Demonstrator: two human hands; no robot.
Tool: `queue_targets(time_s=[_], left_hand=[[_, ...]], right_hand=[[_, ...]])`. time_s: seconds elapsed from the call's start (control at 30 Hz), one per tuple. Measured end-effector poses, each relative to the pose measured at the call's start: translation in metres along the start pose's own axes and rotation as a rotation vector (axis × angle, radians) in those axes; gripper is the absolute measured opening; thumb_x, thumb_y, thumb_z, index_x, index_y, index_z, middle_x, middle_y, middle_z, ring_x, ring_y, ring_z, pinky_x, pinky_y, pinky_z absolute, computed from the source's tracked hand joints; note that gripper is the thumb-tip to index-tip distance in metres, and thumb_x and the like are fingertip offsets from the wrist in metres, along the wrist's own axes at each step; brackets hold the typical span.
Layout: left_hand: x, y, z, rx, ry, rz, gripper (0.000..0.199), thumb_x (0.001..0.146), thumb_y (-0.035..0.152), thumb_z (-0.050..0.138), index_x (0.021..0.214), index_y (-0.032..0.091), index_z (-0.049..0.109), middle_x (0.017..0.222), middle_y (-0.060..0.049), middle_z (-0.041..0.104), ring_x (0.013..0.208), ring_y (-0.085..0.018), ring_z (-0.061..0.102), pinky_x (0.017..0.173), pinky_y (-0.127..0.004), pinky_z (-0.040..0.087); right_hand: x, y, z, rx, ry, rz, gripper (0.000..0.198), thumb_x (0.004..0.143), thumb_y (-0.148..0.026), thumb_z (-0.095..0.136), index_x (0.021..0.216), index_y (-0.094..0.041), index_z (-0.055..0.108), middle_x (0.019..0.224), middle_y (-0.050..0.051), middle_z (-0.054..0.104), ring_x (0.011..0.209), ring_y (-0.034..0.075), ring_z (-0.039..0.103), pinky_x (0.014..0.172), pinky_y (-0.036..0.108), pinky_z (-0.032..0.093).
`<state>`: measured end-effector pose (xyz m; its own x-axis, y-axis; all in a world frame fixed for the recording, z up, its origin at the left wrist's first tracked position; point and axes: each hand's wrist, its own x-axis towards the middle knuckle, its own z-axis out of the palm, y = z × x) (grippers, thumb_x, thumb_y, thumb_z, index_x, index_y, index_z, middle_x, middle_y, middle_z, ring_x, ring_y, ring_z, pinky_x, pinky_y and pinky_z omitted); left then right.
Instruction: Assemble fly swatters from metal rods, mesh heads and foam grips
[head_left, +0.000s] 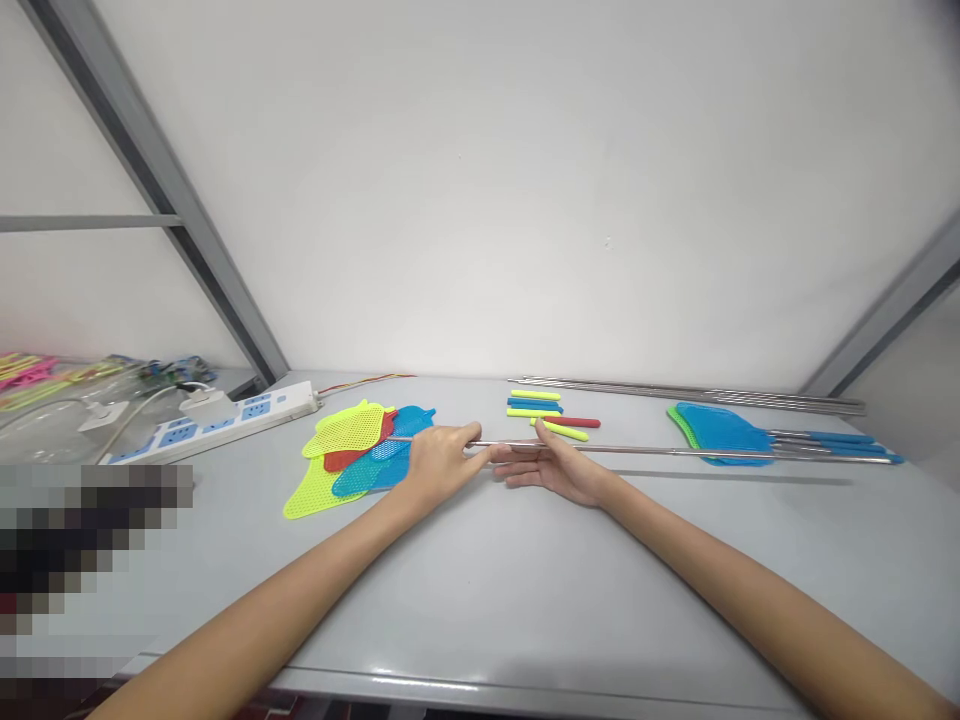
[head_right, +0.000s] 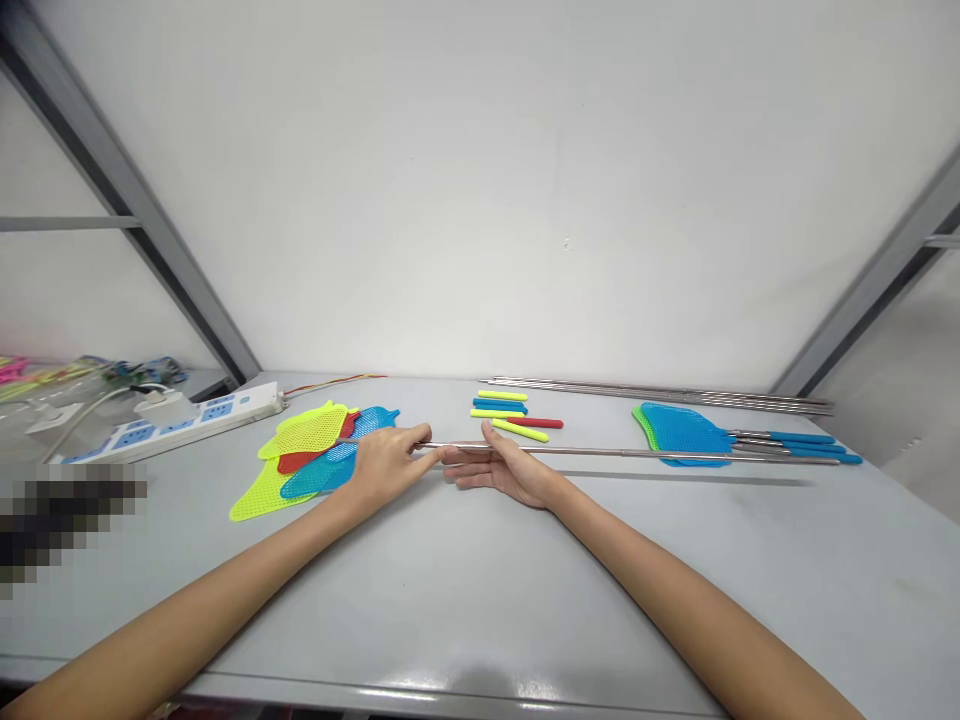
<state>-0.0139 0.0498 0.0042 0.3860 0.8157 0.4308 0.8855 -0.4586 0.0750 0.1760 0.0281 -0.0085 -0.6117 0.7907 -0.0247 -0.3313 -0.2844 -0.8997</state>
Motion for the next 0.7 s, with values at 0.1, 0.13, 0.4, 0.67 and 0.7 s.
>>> queue_targets(time_s=[0.1, 0.13, 0.4, 0.67, 0.7], left_hand=[[-0.0007, 0.0021, -0.0022, 0.013, 0.013, 0.01, 0.044, 0.077, 0.055, 0.034, 0.063, 0.019, 0.056, 0.055, -0.003, 0.06, 0.055, -0.016, 0.052, 0.049, -0.024, 0.019], [-0.0008, 0.0024, -0.0027, 0.015, 0.014, 0.014, 0.044, 0.077, 0.055, 0.034, 0.062, 0.019, 0.056, 0.055, -0.003, 0.06, 0.055, -0.015, 0.052, 0.049, -0.024, 0.019], [-0.0025, 0.0033, -0.0022, -0.005, -0.012, 0.035, 0.043, 0.079, 0.053, 0.033, 0.065, 0.021, 0.059, 0.056, -0.002, 0.06, 0.055, -0.014, 0.053, 0.047, -0.023, 0.018], [-0.0059, 0.0088, -0.0044, -0.027, -0.047, 0.055, 0.042, 0.082, 0.049, 0.03, 0.068, 0.022, 0.059, 0.059, -0.001, 0.062, 0.057, -0.013, 0.054, 0.048, -0.022, 0.021], [-0.006, 0.0094, -0.0045, -0.026, -0.049, 0.054, 0.042, 0.082, 0.049, 0.03, 0.069, 0.022, 0.059, 0.059, -0.001, 0.062, 0.058, -0.013, 0.055, 0.048, -0.022, 0.021]], right_hand=[[0.0006, -0.0009, -0.0009, 0.039, 0.016, 0.024, 0.06, 0.081, -0.055, 0.024, 0.102, -0.012, 0.059, 0.118, 0.013, 0.05, 0.1, 0.024, 0.053, 0.091, 0.04, 0.034], [0.0012, -0.0007, -0.0011, 0.034, 0.016, 0.035, 0.058, 0.082, -0.054, 0.025, 0.103, -0.012, 0.059, 0.117, 0.013, 0.051, 0.099, 0.024, 0.053, 0.092, 0.04, 0.034], [0.0024, 0.0011, -0.0004, -0.046, -0.011, 0.047, 0.046, 0.085, -0.043, 0.031, 0.104, -0.011, 0.058, 0.116, 0.013, 0.052, 0.098, 0.022, 0.054, 0.093, 0.038, 0.034], [0.0032, 0.0026, -0.0028, 0.006, -0.002, 0.069, 0.044, 0.086, -0.039, 0.03, 0.104, -0.009, 0.058, 0.115, 0.014, 0.052, 0.101, 0.023, 0.052, 0.093, 0.038, 0.034], [0.0033, 0.0027, -0.0029, 0.012, -0.003, 0.067, 0.044, 0.086, -0.039, 0.03, 0.104, -0.009, 0.058, 0.115, 0.014, 0.052, 0.101, 0.022, 0.052, 0.093, 0.038, 0.034]])
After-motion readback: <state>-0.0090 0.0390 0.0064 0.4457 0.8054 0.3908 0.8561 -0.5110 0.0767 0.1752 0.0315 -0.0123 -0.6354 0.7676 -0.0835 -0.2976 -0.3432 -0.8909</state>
